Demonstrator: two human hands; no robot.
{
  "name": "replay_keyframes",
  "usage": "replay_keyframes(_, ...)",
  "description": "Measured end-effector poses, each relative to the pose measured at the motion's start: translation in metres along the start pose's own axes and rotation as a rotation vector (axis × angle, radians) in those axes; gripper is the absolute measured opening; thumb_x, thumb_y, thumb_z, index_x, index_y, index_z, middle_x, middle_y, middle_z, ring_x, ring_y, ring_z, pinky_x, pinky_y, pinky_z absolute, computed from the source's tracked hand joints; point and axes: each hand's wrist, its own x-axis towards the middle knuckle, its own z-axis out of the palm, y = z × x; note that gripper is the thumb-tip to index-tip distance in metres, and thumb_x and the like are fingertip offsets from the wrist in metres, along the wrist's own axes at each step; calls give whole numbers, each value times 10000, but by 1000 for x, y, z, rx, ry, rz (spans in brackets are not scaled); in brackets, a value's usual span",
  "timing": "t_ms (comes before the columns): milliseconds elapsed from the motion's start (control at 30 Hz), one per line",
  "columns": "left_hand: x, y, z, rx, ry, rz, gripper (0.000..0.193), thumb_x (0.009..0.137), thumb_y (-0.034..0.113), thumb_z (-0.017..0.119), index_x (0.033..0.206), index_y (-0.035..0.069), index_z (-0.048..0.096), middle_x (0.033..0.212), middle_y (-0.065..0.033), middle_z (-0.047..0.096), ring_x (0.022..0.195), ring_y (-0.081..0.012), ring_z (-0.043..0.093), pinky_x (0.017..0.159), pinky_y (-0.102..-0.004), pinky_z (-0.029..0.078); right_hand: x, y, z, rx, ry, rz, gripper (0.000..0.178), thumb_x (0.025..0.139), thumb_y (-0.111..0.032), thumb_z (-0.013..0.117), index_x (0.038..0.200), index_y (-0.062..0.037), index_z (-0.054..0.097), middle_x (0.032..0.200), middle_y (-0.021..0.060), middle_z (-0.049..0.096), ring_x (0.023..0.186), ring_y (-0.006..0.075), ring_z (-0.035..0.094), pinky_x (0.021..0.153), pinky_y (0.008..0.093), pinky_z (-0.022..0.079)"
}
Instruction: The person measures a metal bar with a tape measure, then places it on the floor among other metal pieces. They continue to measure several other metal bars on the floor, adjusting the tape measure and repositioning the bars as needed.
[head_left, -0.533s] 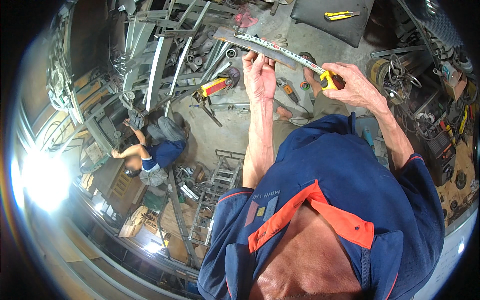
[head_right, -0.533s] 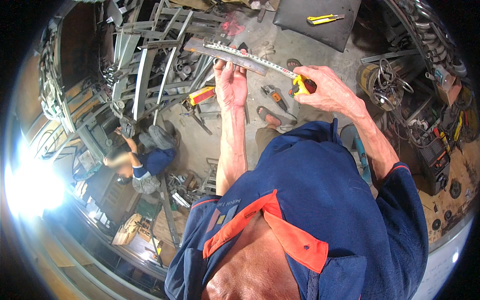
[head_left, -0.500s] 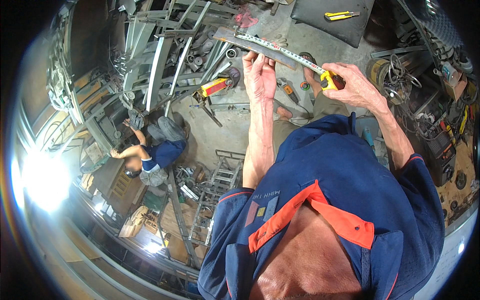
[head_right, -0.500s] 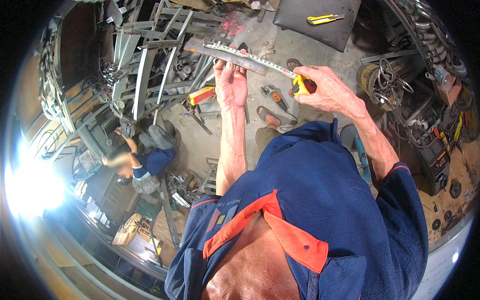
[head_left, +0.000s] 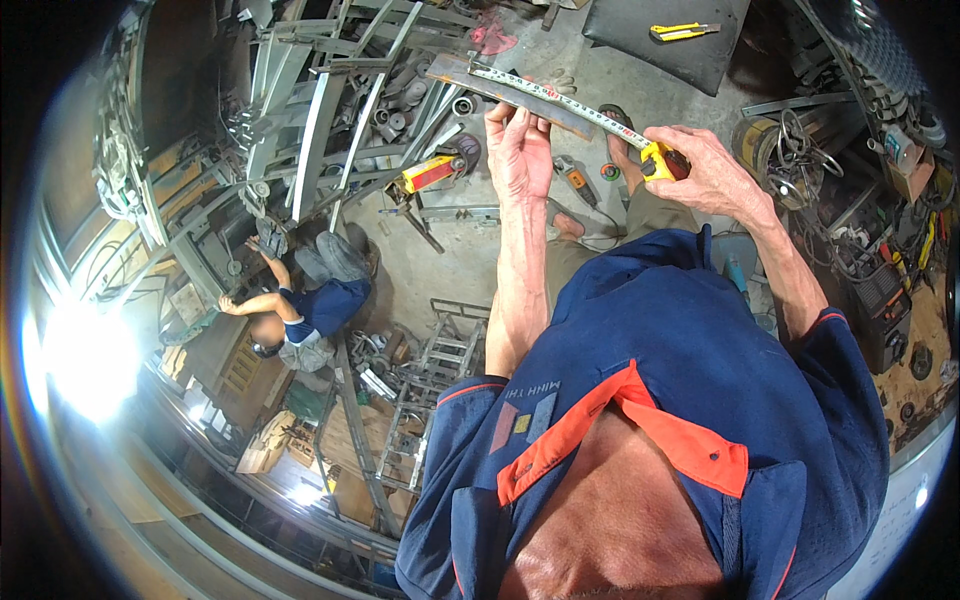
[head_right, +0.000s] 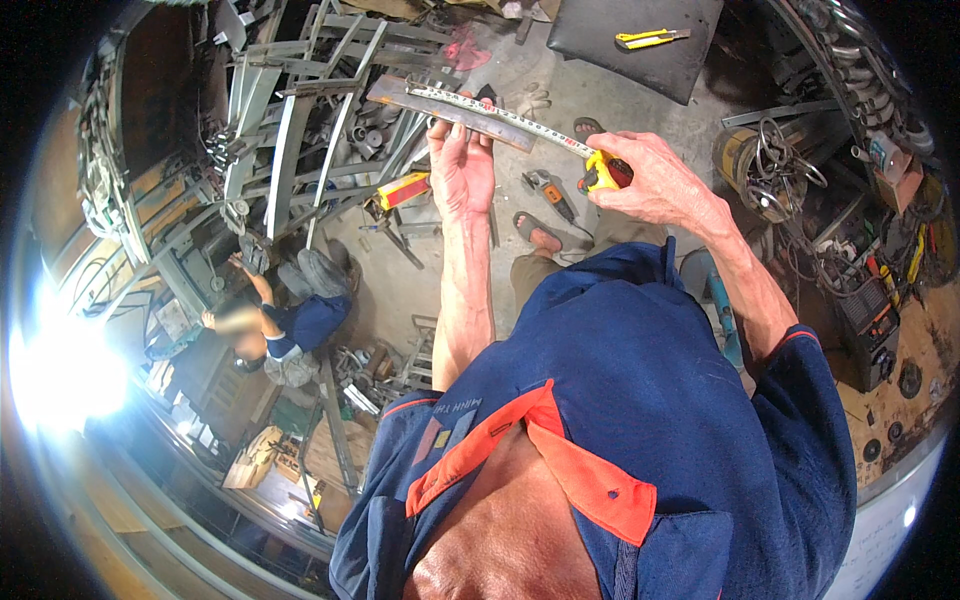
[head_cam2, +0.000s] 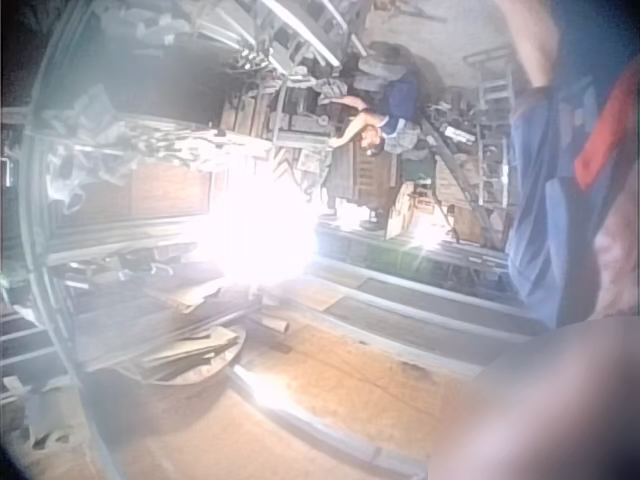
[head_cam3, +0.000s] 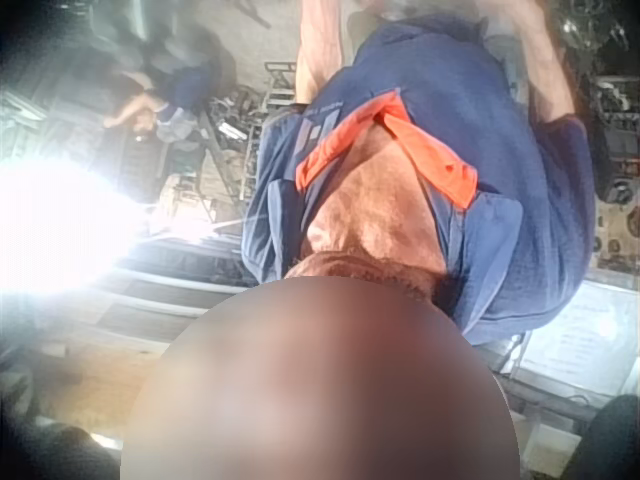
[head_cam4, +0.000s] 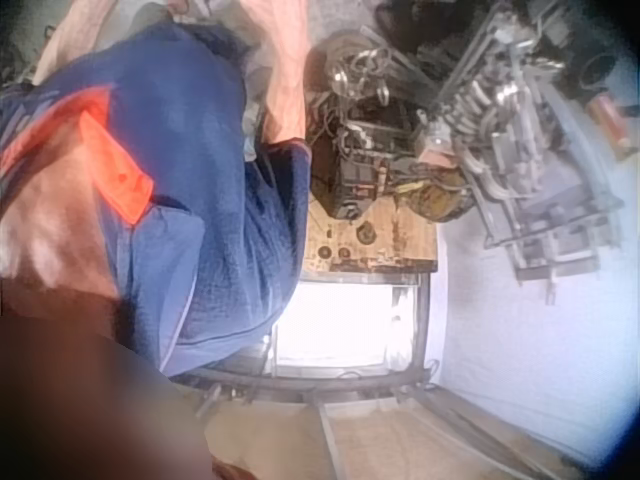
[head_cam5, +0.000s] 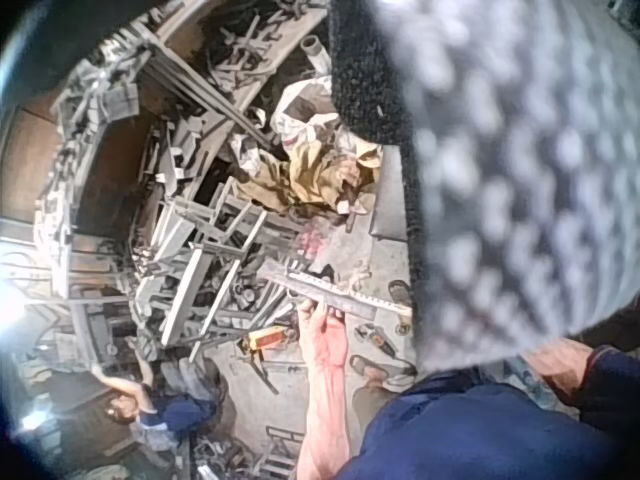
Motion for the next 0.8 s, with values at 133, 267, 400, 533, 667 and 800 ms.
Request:
replay_keyframes(133,1,1,0,45,-18,5,326,935,12,688,1229,141,633,1429,-176,577,1296,-400,568,1120,-496,458,0,2,2,-4,21,-27,562,779,-215,737,1262,45,613,1046,212,677,934,353,660,853,412,532)
replay_keyframes(267,1,1,0,45,6,5,341,931,11,690,1242,138,630,1431,-175,576,1304,-404,561,1124,-503,453,-1,0,0,16,-5,1,570,771,-219,725,1263,45,608,1044,215,672,943,360,656,864,419,529)
replay_keyframes(400,-1,0,1,-16,7,1,299,942,-44,651,1197,107,614,1385,-190,606,1234,-343,616,1062,-455,506,-1,-2,0,1,-5,9,571,769,-219,725,1261,45,608,1033,217,670,935,358,657,859,418,528)
replay_keyframes(533,1,0,-3,30,-19,13,320,935,5,685,1224,130,627,1425,-178,580,1305,-413,560,1121,-506,457,-1,-1,0,-7,-8,13,572,768,-223,727,1260,44,611,1020,220,669,925,359,658,853,418,529)
replay_keyframes(667,3,-1,-7,36,-13,18,309,939,6,682,1215,133,627,1420,-180,584,1305,-416,559,1105,-500,472,-1,1,1,-16,1,1,575,768,-229,733,1261,43,613,1016,222,672,923,363,659,856,419,530)
replay_keyframes(800,2,0,-4,26,-20,15,303,936,1,683,1201,140,634,1413,-183,589,1295,-414,569,1094,-496,483,-1,2,1,-15,2,-7,583,772,-231,739,1269,46,610,1047,228,676,948,368,664,869,421,533)
